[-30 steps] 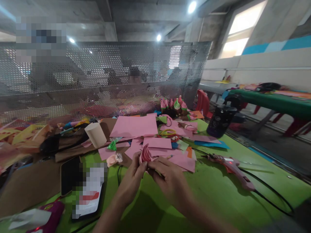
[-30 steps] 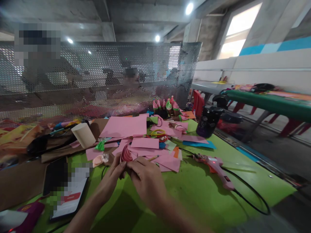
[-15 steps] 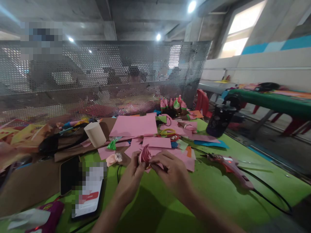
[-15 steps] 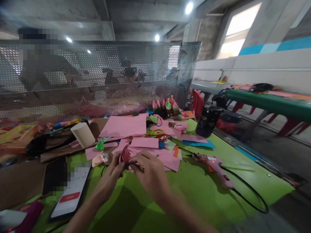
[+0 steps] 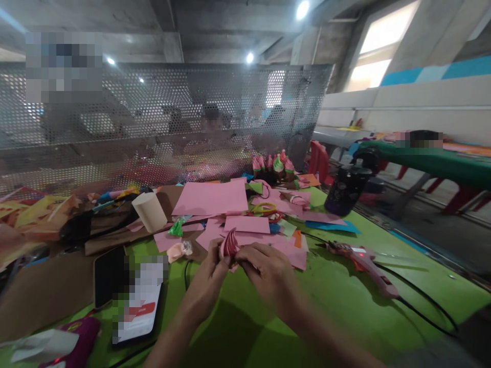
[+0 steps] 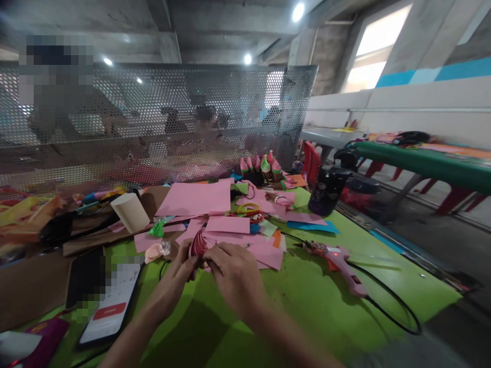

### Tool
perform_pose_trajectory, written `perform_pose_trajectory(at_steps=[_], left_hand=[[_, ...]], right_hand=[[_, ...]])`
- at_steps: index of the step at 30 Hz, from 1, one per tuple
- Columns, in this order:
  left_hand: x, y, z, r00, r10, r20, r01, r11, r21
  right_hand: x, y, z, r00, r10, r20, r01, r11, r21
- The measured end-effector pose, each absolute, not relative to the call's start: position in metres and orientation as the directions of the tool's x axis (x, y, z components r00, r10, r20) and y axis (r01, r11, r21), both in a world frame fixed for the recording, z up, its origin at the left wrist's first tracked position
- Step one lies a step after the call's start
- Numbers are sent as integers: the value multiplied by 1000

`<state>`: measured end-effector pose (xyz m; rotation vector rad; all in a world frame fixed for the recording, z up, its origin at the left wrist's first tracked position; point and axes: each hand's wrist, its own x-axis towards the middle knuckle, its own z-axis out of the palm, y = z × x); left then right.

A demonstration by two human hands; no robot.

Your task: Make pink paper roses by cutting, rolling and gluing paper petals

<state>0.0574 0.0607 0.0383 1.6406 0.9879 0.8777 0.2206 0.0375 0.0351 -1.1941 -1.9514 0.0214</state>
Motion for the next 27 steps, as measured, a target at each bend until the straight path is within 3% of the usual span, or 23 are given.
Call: perform_pose_trajectory(at_steps=[14, 27], left_hand=[[63, 61, 32, 289, 952, 99, 141, -145, 979], [62, 65, 26, 341, 936, 86, 105, -129, 986]], right_hand=[[230, 34, 40, -157, 746, 648, 685, 554, -472], [227, 33, 35, -197, 764, 614, 683, 556, -473]])
